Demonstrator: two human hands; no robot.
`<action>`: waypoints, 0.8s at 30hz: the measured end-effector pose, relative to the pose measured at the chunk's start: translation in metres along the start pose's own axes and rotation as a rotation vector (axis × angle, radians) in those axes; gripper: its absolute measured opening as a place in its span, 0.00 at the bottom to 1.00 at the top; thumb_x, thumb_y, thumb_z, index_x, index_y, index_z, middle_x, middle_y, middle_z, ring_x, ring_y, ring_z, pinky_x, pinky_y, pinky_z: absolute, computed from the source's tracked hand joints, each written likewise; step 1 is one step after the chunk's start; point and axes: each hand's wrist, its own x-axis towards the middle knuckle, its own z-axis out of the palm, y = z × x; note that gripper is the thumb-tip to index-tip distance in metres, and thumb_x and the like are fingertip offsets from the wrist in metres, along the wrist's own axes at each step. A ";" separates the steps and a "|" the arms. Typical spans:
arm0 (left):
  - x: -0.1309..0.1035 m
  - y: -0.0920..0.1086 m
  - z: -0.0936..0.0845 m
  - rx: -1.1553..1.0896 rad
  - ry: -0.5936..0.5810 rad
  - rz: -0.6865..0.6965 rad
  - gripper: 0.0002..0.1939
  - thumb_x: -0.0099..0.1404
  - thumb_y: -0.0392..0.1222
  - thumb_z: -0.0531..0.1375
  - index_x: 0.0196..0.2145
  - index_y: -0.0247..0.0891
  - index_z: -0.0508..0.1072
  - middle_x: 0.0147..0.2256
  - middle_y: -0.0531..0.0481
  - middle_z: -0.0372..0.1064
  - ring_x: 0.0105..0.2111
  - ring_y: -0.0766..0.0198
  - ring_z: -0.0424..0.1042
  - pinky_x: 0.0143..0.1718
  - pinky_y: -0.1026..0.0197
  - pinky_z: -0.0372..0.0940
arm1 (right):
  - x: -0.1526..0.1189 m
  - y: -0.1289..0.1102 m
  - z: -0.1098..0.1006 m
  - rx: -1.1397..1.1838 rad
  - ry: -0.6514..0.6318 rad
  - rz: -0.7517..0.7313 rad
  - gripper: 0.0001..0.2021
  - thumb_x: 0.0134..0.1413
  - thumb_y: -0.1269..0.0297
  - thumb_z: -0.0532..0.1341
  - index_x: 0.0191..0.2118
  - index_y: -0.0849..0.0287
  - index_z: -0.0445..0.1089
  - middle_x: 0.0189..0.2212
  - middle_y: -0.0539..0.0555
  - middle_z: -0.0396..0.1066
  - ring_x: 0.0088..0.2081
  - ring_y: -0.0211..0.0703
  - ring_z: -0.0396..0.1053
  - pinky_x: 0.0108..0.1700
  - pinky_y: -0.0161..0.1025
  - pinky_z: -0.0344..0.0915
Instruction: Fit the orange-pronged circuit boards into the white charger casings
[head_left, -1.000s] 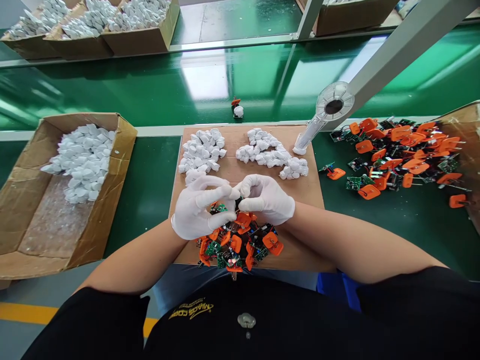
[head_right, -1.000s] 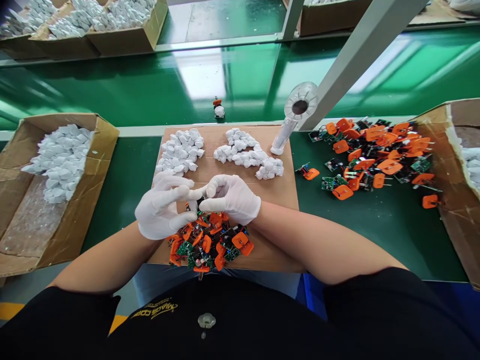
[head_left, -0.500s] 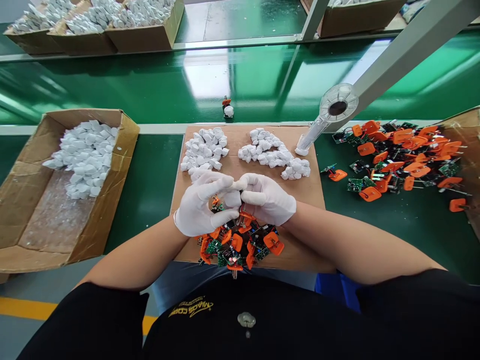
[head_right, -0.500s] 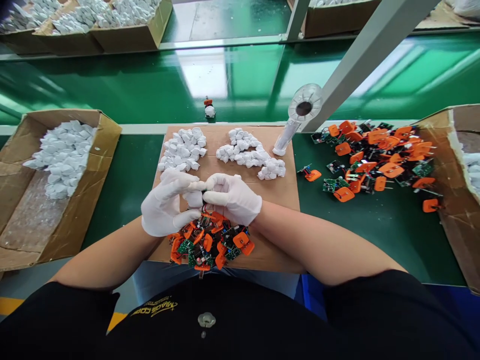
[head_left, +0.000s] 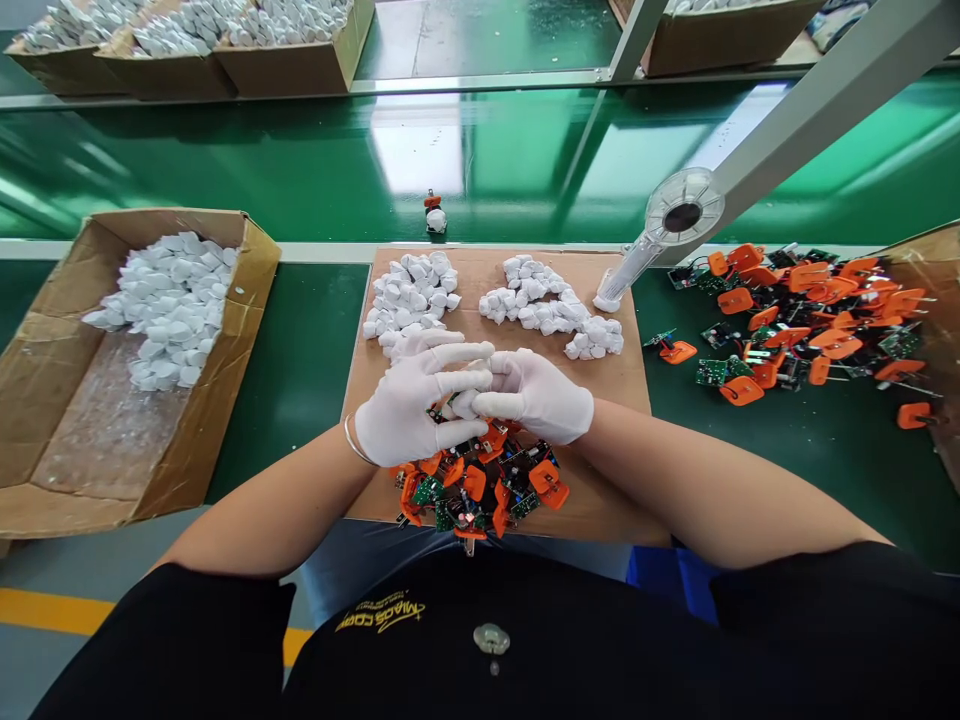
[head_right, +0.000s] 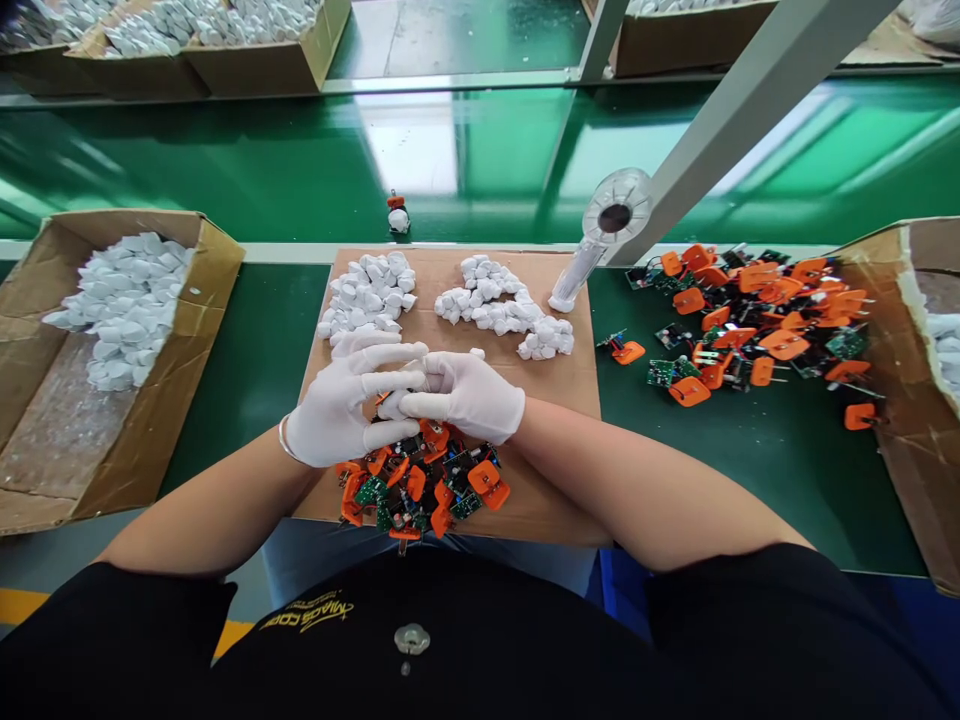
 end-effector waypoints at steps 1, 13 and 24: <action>-0.001 0.000 0.001 0.007 -0.001 -0.015 0.19 0.60 0.48 0.71 0.48 0.42 0.75 0.54 0.41 0.75 0.55 0.49 0.70 0.57 0.42 0.65 | 0.000 -0.001 0.001 -0.020 0.001 -0.005 0.12 0.53 0.62 0.72 0.39 0.63 0.74 0.36 0.55 0.80 0.41 0.43 0.78 0.48 0.42 0.74; 0.001 0.000 0.003 0.025 0.011 0.006 0.20 0.58 0.47 0.71 0.47 0.42 0.74 0.56 0.40 0.73 0.55 0.49 0.70 0.57 0.40 0.65 | -0.001 0.003 -0.001 0.064 -0.074 -0.009 0.11 0.54 0.63 0.70 0.38 0.63 0.72 0.38 0.55 0.76 0.44 0.45 0.74 0.49 0.43 0.72; -0.006 0.001 0.008 0.256 0.122 0.125 0.25 0.58 0.57 0.69 0.50 0.46 0.75 0.47 0.49 0.79 0.50 0.49 0.72 0.50 0.45 0.67 | 0.000 0.006 -0.001 0.127 -0.071 0.069 0.15 0.53 0.58 0.71 0.39 0.65 0.74 0.35 0.56 0.75 0.37 0.41 0.73 0.40 0.38 0.71</action>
